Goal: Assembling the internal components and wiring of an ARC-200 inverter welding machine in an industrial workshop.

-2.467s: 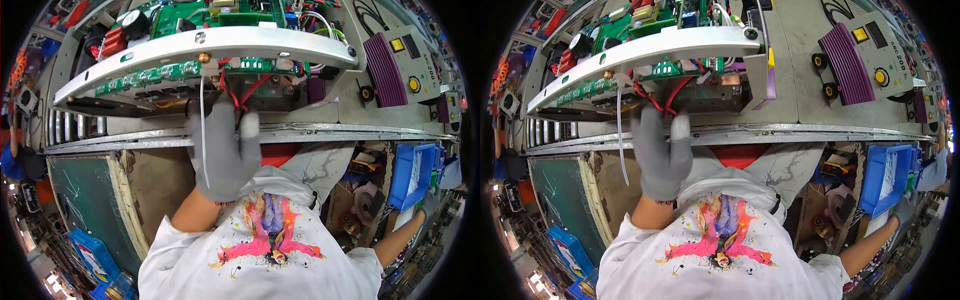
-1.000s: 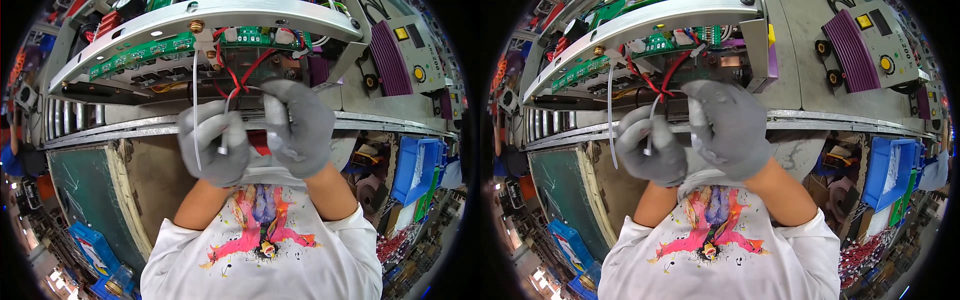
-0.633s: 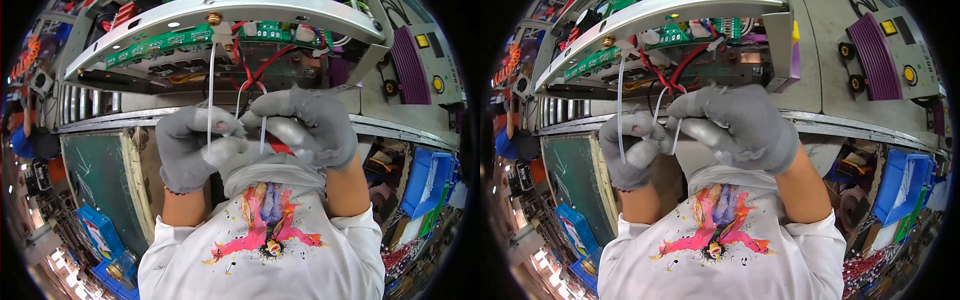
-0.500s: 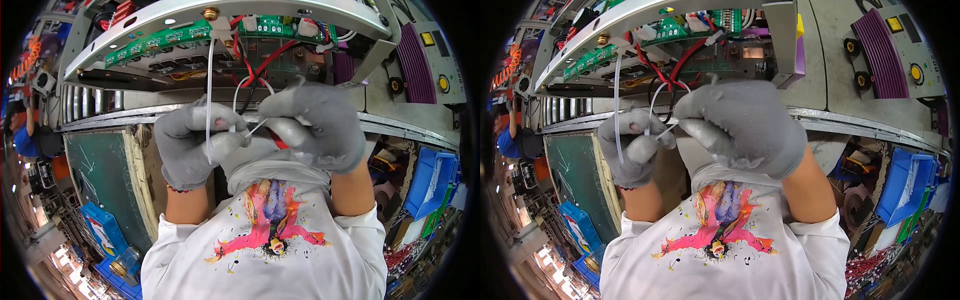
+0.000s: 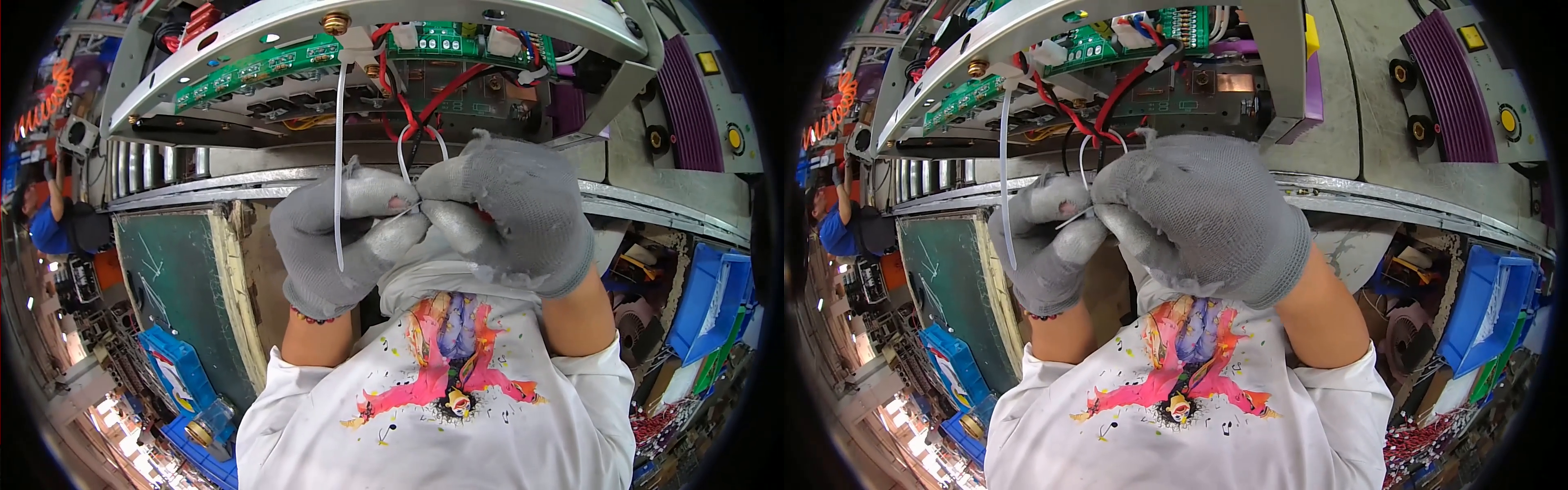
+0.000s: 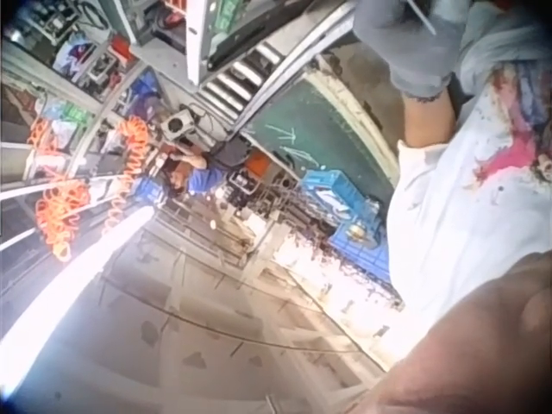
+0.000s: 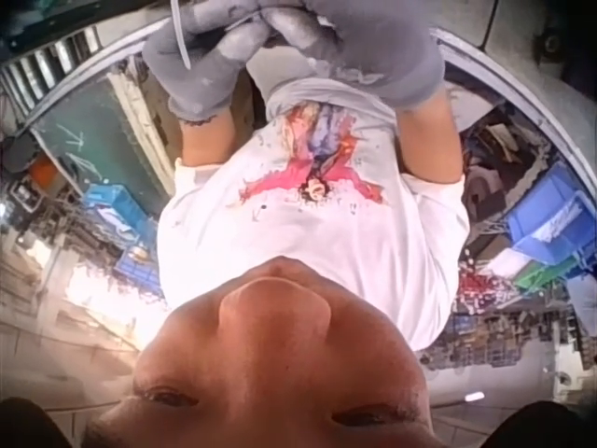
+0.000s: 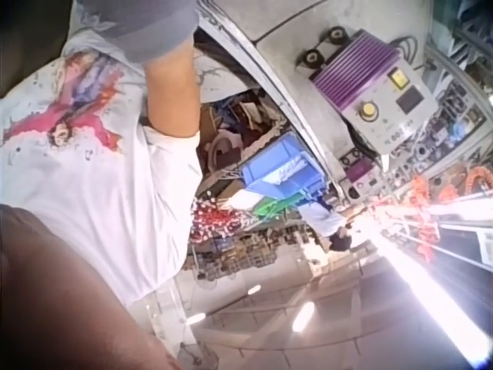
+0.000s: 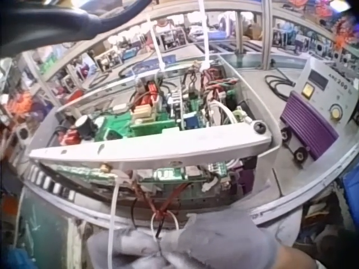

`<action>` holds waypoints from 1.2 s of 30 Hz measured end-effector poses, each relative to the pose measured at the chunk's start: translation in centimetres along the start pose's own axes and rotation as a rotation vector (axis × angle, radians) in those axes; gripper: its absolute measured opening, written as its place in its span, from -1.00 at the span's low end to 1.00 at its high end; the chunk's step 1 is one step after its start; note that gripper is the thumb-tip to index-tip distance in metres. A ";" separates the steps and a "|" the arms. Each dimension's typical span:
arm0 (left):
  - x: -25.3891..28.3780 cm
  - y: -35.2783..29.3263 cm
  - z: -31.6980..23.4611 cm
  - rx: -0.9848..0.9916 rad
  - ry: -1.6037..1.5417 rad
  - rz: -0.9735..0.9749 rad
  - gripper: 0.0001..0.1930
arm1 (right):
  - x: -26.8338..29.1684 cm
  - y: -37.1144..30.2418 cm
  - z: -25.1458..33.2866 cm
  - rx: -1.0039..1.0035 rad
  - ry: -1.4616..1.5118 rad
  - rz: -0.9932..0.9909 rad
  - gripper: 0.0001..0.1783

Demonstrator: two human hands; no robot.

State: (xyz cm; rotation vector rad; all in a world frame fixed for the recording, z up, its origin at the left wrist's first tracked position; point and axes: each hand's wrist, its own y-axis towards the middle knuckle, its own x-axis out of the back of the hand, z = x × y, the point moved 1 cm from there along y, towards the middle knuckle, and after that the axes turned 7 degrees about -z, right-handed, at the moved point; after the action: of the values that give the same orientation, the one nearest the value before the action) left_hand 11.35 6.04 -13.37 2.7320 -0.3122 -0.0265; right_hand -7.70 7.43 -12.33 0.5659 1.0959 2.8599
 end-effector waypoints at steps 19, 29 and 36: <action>-0.8 -0.1 -2.0 0.323 -0.168 -0.158 -0.88 | -1.0 -0.4 -0.1 0.041 -0.079 -0.024 -0.75; 0.0 0.4 -2.9 -0.253 0.623 -0.121 -0.93 | -3.7 -1.0 -0.4 0.273 -0.271 -0.226 -0.68; -0.2 -0.8 -3.5 -0.044 -0.150 -0.044 -0.86 | -3.6 0.3 -2.1 0.209 -0.530 -0.262 -0.66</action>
State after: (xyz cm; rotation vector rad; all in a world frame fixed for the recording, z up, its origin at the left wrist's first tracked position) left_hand 11.50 8.15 -10.49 2.6982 -0.2895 -0.2477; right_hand -5.07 5.31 -14.75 1.0274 1.2520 2.1978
